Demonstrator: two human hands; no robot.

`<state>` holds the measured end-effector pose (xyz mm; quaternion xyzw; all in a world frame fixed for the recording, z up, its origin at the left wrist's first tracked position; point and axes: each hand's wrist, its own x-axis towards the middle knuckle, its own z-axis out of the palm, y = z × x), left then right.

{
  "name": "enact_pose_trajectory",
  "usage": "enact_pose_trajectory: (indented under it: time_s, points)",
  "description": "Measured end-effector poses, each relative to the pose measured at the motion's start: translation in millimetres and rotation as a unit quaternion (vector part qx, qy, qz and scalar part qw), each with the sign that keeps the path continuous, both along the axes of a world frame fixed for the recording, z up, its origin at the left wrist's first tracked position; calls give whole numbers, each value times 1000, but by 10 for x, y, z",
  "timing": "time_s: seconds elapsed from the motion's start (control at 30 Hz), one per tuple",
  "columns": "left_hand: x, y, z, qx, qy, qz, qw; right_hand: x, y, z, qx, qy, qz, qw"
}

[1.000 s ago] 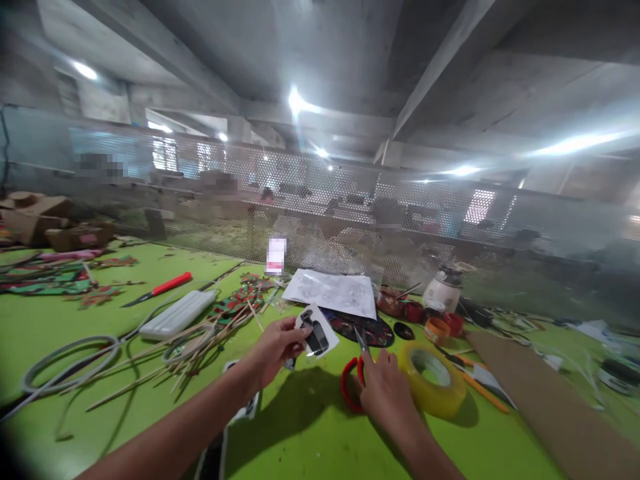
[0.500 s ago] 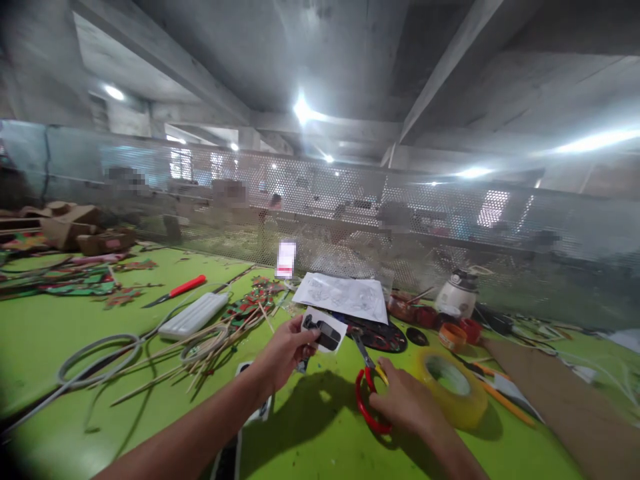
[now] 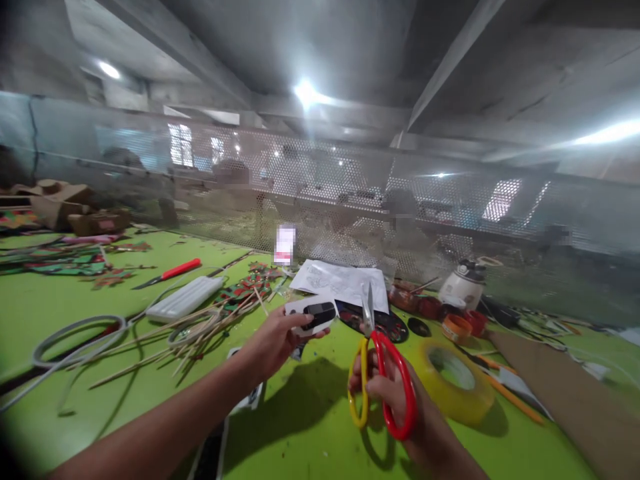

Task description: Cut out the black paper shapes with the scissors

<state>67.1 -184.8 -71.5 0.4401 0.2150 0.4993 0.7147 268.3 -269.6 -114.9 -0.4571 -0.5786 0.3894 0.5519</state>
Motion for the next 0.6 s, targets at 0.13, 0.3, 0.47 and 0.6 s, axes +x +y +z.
enact_pose_trajectory:
  time_s: [0.13,0.3,0.47,0.6]
  points:
    - [-8,-43,23,12,-16,-51,999,-42,-57,-6,-27,80,24,996]
    - [41,-175,39,-15,1,-118,993,-173,-115,136,-40,102,6,994]
    - [111,-286,-44,2,94,-170,981,-279,-219,286,-50,86,-44,994]
    - [86,-276,-54,33,180,-218,959,-214,-241,348,-21,56,-83,995]
